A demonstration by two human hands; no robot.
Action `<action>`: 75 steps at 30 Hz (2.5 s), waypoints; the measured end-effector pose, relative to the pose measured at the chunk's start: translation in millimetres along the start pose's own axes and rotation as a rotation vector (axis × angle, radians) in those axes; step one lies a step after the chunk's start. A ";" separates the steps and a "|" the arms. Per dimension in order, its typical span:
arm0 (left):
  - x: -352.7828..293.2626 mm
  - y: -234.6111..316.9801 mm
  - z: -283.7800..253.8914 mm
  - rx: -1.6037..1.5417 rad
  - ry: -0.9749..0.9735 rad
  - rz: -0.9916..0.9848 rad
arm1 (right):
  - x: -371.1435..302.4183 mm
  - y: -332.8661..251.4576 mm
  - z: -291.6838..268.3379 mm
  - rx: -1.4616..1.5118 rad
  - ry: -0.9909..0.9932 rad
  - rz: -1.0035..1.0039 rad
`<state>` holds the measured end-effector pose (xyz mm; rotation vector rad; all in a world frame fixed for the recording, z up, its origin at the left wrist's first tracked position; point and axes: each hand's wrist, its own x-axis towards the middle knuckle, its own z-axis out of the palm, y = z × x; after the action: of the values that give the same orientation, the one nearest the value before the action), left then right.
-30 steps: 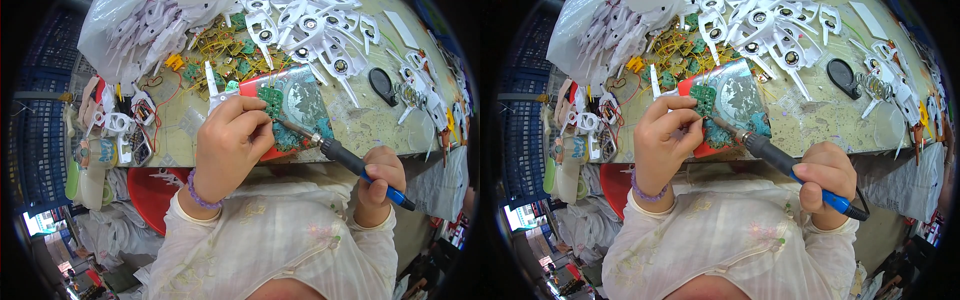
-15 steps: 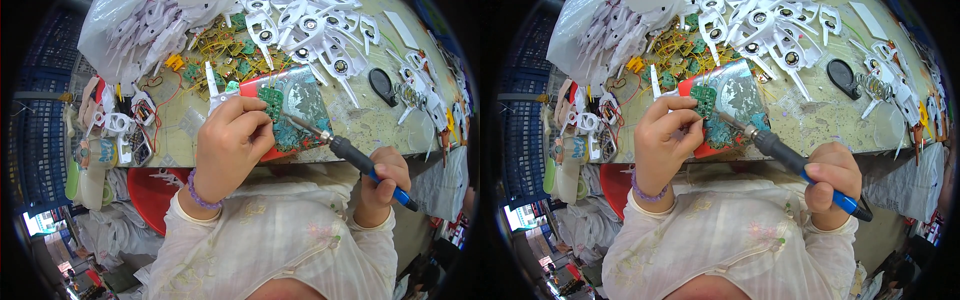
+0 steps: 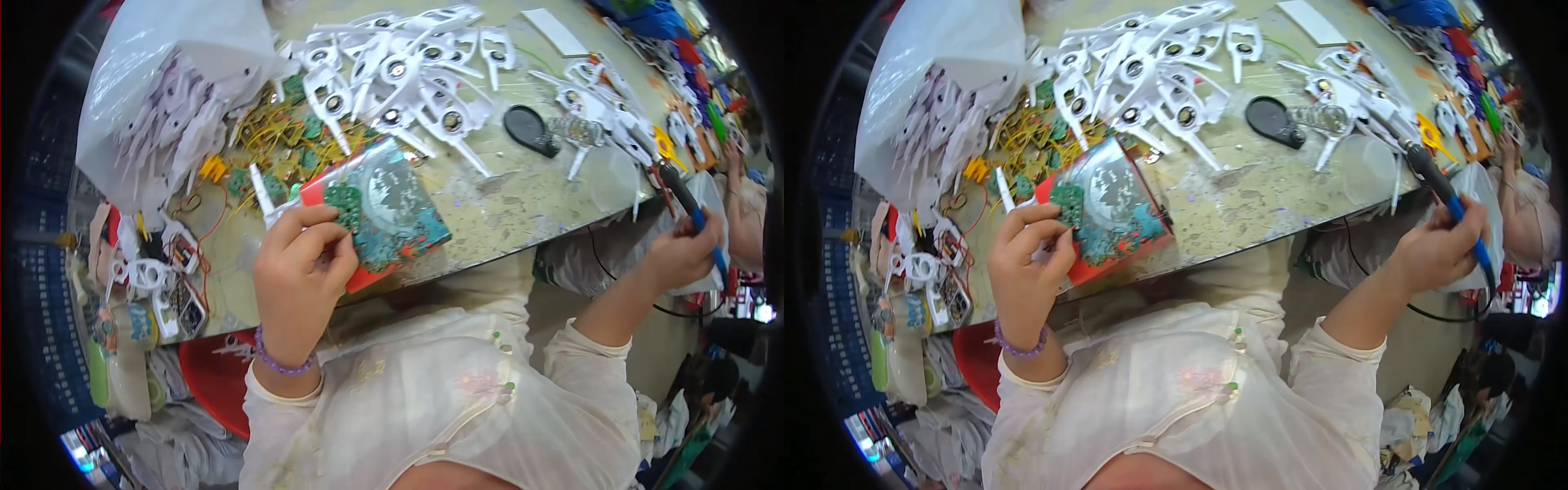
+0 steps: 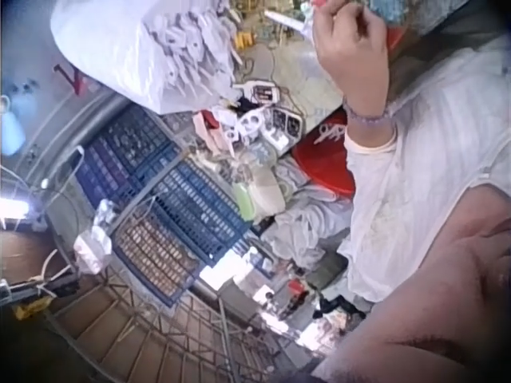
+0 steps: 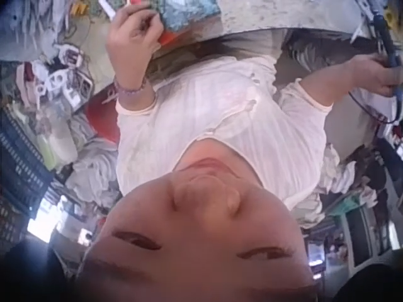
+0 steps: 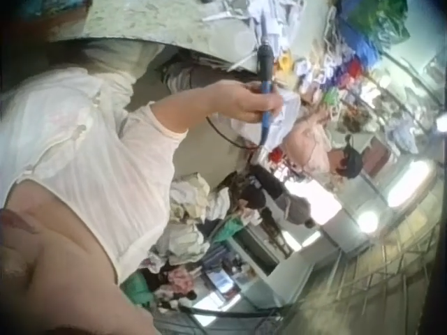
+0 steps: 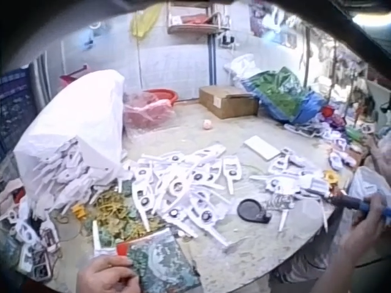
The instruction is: Assembling electronic components by soldering wires to a circuit board and fitting them into plastic shells.
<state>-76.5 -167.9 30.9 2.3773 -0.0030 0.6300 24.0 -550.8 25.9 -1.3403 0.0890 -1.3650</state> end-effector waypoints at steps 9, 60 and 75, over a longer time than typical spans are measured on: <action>2.1 6.7 -2.8 0.033 -0.011 0.048 | 2.0 6.7 32.6 -0.096 -0.281 0.079; -7.3 -34.2 -27.6 -0.808 0.239 -0.010 | -157.1 -102.5 174.0 0.594 -1.746 0.708; -9.8 -30.9 -30.6 0.019 0.166 0.156 | -199.0 -107.5 138.8 0.509 -1.438 0.031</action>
<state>-93.6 -126.8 27.9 2.3509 -0.1117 0.9042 -7.9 -287.4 24.8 -1.5422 -1.1072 -0.1147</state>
